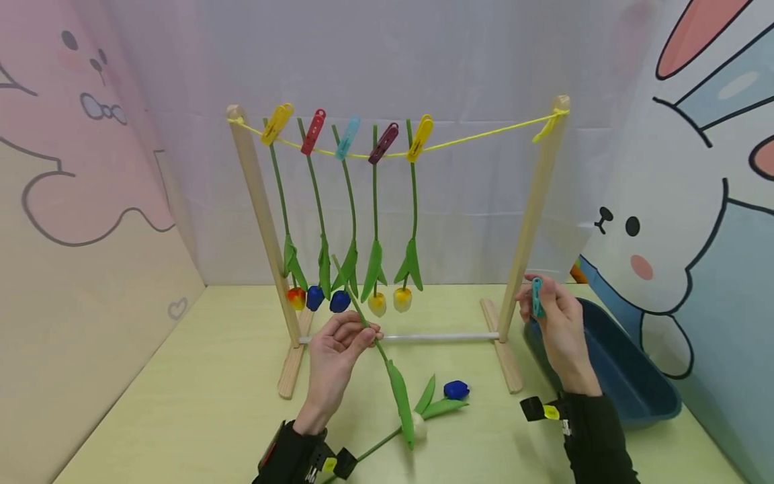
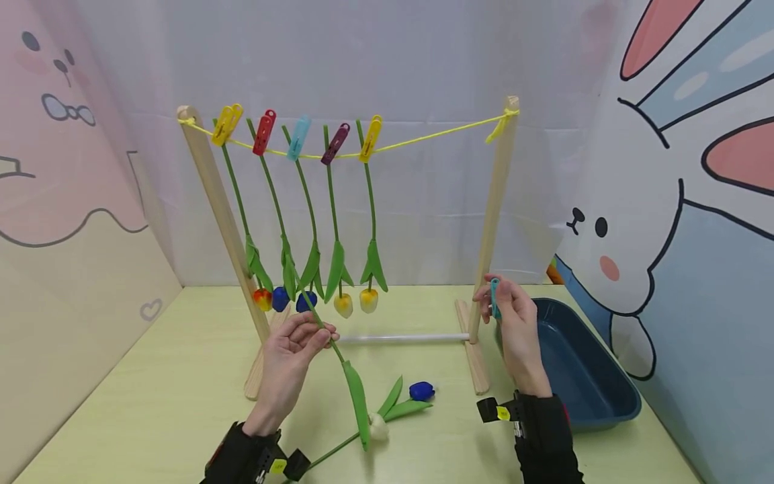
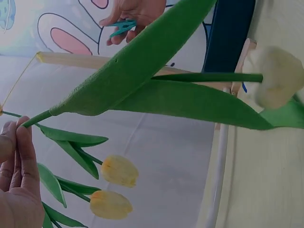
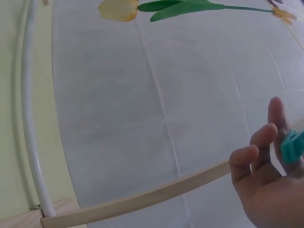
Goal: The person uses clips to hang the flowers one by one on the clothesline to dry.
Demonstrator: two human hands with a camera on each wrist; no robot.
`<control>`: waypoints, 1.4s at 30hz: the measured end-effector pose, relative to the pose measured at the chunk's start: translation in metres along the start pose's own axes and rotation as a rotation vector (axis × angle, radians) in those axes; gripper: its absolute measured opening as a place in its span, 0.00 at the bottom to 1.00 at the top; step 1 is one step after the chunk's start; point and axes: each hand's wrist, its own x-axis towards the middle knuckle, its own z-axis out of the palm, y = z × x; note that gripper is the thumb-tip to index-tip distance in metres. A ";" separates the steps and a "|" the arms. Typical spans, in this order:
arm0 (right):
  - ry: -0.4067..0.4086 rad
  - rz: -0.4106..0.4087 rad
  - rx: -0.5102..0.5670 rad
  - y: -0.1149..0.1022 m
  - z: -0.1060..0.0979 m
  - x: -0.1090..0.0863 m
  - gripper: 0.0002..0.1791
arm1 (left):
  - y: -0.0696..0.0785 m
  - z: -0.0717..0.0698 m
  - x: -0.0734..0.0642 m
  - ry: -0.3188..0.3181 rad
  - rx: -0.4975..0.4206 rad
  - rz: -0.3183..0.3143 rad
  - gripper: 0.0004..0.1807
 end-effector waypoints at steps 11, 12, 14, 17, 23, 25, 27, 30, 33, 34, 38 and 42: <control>0.036 -0.060 -0.025 -0.024 0.010 0.031 0.15 | 0.004 0.015 0.020 -0.092 0.042 0.137 0.10; 0.050 -0.067 -0.026 -0.028 0.013 0.034 0.14 | -0.012 0.013 0.025 -0.111 0.023 0.180 0.12; 0.078 -0.079 -0.028 -0.034 0.018 0.039 0.13 | -0.012 0.016 0.029 -0.126 0.029 0.222 0.13; 0.108 -0.113 -0.008 -0.043 0.026 0.048 0.13 | -0.005 0.024 0.034 -0.143 0.052 0.227 0.16; 0.129 -0.226 -0.008 -0.055 0.040 0.067 0.10 | -0.025 0.034 0.055 -0.194 0.096 0.261 0.16; 0.142 -0.261 -0.026 -0.058 0.043 0.074 0.12 | -0.036 0.035 0.064 -0.207 0.108 0.286 0.16; 0.142 -0.295 -0.019 -0.061 0.047 0.081 0.15 | -0.051 0.037 0.076 -0.216 0.101 0.320 0.16; 0.139 -0.337 -0.013 -0.065 0.053 0.094 0.18 | -0.030 0.047 0.083 -0.197 0.134 0.295 0.17; 0.127 -0.368 -0.023 -0.070 0.059 0.105 0.21 | -0.049 0.053 0.099 -0.189 0.142 0.304 0.17; 0.122 -0.379 -0.031 -0.072 0.061 0.109 0.22 | -0.050 0.055 0.103 -0.189 0.146 0.306 0.18; 0.112 -0.421 -0.085 -0.080 0.069 0.120 0.22 | -0.046 0.066 0.114 -0.176 0.187 0.272 0.18; 0.104 -0.460 -0.134 -0.091 0.077 0.129 0.16 | -0.056 0.071 0.132 -0.152 0.242 0.324 0.17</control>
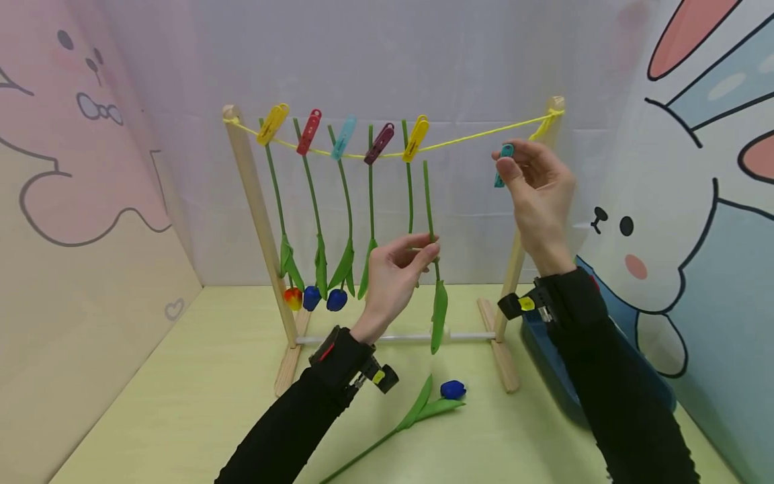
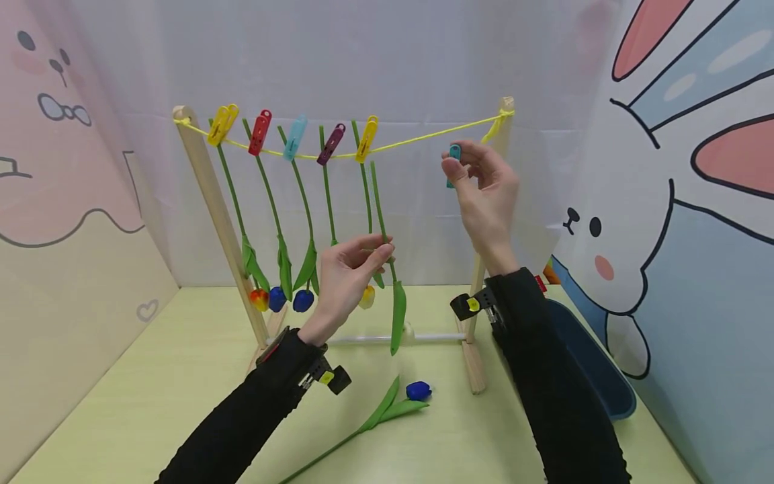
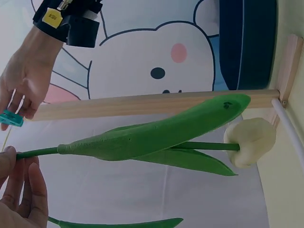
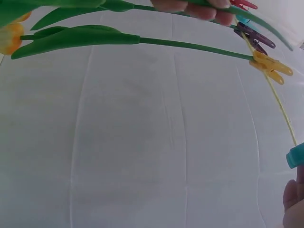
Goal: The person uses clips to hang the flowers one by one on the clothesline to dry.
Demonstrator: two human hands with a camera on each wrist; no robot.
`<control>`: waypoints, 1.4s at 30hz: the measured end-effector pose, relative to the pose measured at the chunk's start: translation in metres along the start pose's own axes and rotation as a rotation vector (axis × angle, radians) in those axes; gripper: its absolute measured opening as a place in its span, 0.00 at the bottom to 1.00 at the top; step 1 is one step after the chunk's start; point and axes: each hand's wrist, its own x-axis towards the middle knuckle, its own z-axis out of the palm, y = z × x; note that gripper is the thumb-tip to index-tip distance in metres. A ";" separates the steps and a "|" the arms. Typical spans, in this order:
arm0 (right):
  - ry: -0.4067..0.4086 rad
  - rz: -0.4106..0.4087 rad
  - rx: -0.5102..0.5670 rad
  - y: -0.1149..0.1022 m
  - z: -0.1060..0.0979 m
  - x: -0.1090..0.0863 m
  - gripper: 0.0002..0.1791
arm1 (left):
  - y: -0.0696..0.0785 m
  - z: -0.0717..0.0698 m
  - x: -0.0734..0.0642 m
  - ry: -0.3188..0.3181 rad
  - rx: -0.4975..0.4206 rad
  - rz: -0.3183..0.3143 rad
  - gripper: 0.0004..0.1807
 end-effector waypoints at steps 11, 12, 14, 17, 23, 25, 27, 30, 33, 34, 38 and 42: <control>-0.020 0.030 0.048 -0.017 0.023 0.029 0.07 | 0.097 0.005 0.028 0.060 0.031 -0.061 0.17; -0.022 0.038 0.051 -0.018 0.025 0.031 0.07 | 0.101 0.005 0.030 0.065 0.032 -0.065 0.16; -0.026 0.065 0.072 -0.020 0.030 0.035 0.07 | 0.107 0.007 0.035 0.072 0.035 -0.104 0.16; -0.018 0.124 0.149 -0.022 0.035 0.042 0.05 | 0.109 0.010 0.042 0.078 0.022 -0.135 0.16; 0.027 0.233 0.235 -0.023 0.041 0.050 0.05 | 0.107 0.013 0.053 0.084 -0.020 -0.139 0.17; 0.041 0.271 0.273 -0.023 0.044 0.051 0.05 | 0.107 0.013 0.055 0.088 -0.010 -0.147 0.17; 0.056 0.313 0.315 -0.023 0.047 0.051 0.04 | 0.107 0.014 0.057 0.098 0.002 -0.155 0.17; 0.077 0.372 0.362 -0.023 0.053 0.052 0.04 | 0.108 0.015 0.060 0.115 0.027 -0.166 0.16; 0.101 0.397 0.378 -0.024 0.058 0.052 0.04 | 0.108 0.016 0.062 0.125 0.051 -0.174 0.16; 0.106 0.397 0.380 -0.024 0.060 0.052 0.04 | 0.108 0.016 0.062 0.128 0.060 -0.177 0.16; 0.122 0.391 0.385 -0.022 0.066 0.052 0.04 | 0.108 0.017 0.064 0.140 0.093 -0.193 0.16; 0.135 0.392 0.357 -0.019 0.068 0.051 0.05 | 0.108 0.018 0.066 0.149 0.118 -0.206 0.16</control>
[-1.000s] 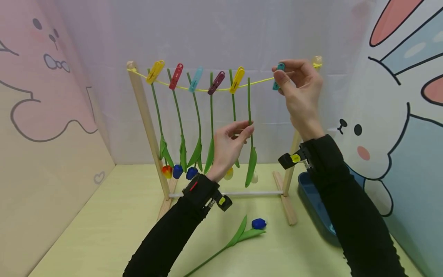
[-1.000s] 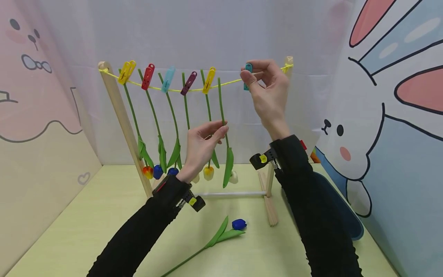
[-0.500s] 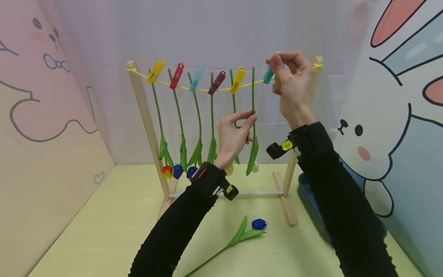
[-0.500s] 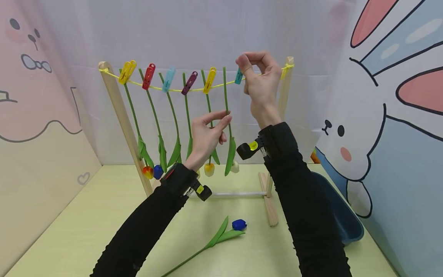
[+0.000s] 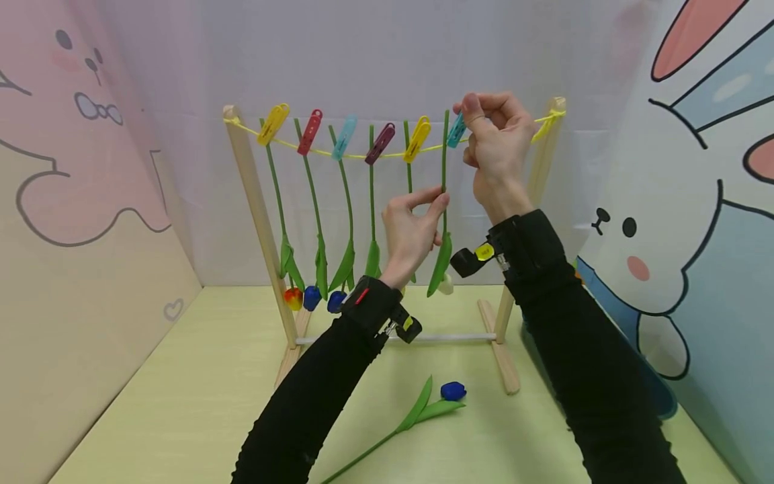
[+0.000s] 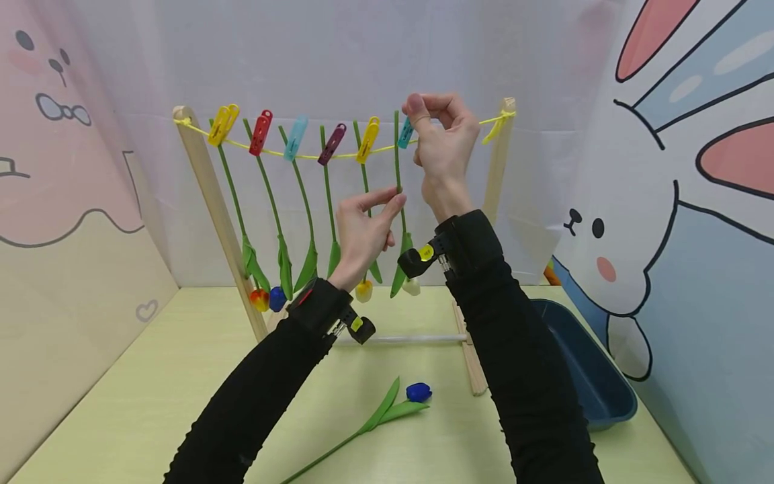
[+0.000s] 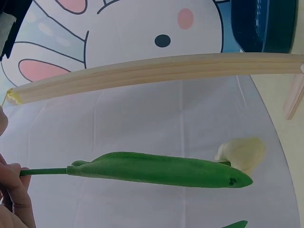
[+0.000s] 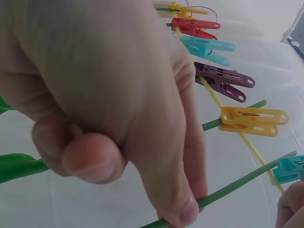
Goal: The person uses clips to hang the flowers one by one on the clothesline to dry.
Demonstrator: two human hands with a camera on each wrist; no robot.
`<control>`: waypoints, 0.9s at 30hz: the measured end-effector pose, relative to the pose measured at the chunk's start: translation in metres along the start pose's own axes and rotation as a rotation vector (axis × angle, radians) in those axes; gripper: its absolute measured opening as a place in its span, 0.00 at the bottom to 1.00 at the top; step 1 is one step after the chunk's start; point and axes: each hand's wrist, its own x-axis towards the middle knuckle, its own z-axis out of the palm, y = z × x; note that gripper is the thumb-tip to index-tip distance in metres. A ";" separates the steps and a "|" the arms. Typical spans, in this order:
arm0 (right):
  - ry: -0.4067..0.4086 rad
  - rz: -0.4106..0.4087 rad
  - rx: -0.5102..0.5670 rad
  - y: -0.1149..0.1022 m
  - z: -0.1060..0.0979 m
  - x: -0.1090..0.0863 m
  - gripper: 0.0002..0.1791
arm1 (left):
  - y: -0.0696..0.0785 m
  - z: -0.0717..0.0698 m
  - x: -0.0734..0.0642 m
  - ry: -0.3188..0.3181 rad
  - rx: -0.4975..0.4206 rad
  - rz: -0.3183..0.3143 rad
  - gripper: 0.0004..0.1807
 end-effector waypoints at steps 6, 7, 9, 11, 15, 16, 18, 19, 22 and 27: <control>0.005 0.007 -0.042 0.004 -0.003 -0.001 0.05 | 0.001 0.003 0.001 0.015 0.025 0.008 0.15; 0.007 0.010 -0.050 0.004 -0.004 -0.001 0.05 | 0.001 0.003 0.001 0.017 0.023 0.008 0.15; 0.010 0.014 -0.061 0.005 -0.005 -0.002 0.05 | 0.001 0.004 0.002 0.017 0.022 0.010 0.14; 0.012 0.012 -0.070 0.006 -0.006 -0.003 0.05 | 0.001 0.004 0.003 0.018 0.028 0.016 0.14; 0.014 0.008 -0.089 0.008 -0.007 -0.004 0.06 | 0.001 0.004 0.003 0.022 0.038 0.033 0.14; 0.015 0.007 -0.096 0.008 -0.007 -0.004 0.06 | 0.000 0.005 0.004 0.022 0.039 0.036 0.14; 0.018 0.006 -0.112 0.008 -0.006 -0.004 0.06 | 0.000 0.005 0.004 0.020 0.036 0.037 0.14; 0.019 0.006 -0.120 0.008 -0.006 -0.004 0.07 | 0.000 0.005 0.004 0.019 0.034 0.037 0.14; 0.017 -0.005 -0.155 0.009 -0.006 -0.005 0.07 | 0.000 0.005 0.005 0.018 0.037 0.033 0.14; -0.031 -0.044 -0.209 0.009 -0.007 -0.005 0.06 | 0.001 0.004 0.006 0.024 0.063 0.051 0.14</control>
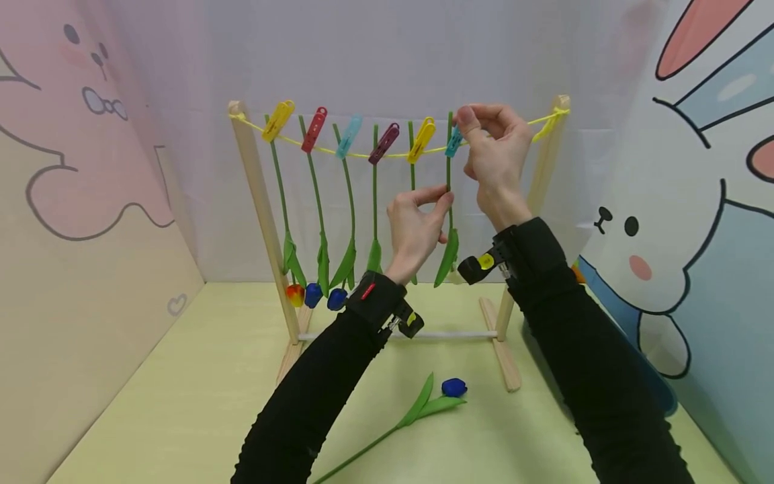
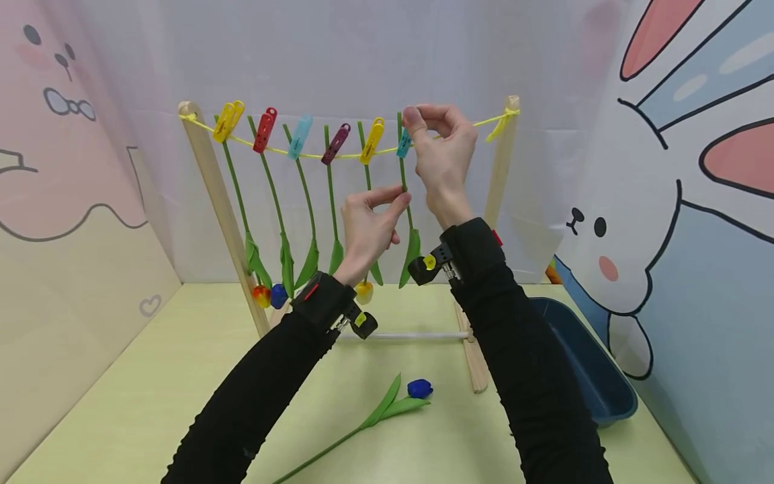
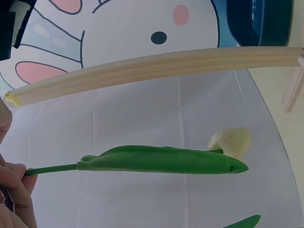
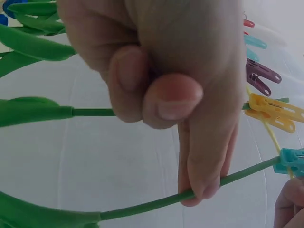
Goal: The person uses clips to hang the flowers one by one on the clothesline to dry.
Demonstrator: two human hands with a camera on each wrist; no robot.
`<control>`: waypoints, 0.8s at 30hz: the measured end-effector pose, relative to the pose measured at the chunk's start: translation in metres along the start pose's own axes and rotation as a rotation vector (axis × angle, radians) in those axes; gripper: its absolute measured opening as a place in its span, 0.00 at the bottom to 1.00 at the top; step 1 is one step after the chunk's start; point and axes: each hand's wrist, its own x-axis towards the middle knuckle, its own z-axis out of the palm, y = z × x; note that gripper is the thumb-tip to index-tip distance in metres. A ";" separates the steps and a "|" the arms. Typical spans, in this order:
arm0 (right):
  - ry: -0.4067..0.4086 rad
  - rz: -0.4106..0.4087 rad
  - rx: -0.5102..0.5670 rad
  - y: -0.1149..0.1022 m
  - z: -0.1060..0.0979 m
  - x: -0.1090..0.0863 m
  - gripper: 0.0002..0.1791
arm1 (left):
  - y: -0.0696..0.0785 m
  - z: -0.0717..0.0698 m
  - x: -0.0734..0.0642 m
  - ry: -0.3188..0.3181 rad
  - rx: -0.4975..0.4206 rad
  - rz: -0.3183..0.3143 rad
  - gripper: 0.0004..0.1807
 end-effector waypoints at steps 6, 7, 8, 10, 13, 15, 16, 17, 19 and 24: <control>-0.055 -0.042 -0.047 0.001 -0.003 -0.001 0.06 | -0.001 -0.001 0.001 -0.002 0.039 0.027 0.14; -0.060 -0.051 -0.062 0.001 -0.004 -0.001 0.07 | -0.002 -0.001 0.001 -0.003 0.046 0.032 0.14; -0.064 -0.060 -0.077 0.001 -0.004 -0.002 0.08 | -0.002 -0.001 0.000 -0.004 0.053 0.041 0.15; -0.067 -0.081 -0.115 0.001 -0.006 -0.004 0.11 | -0.003 -0.003 -0.002 -0.006 0.065 0.065 0.16; -0.076 -0.145 -0.226 0.001 -0.011 -0.009 0.18 | -0.005 -0.007 -0.011 -0.005 0.086 0.130 0.19; -0.084 -0.224 -0.290 0.003 -0.016 -0.015 0.21 | -0.008 -0.012 -0.021 -0.004 0.092 0.182 0.19; -0.090 -0.263 -0.310 0.004 -0.019 -0.019 0.22 | -0.010 -0.014 -0.027 -0.005 0.093 0.208 0.19; -0.100 -0.303 -0.334 0.005 -0.023 -0.023 0.22 | -0.012 -0.018 -0.033 -0.014 0.093 0.230 0.19; -0.134 -0.367 -0.352 0.010 -0.033 -0.035 0.20 | -0.017 -0.025 -0.048 -0.062 0.093 0.249 0.17; -0.270 -0.379 -0.436 0.027 -0.078 -0.072 0.12 | -0.040 -0.052 -0.093 -0.366 0.155 0.116 0.12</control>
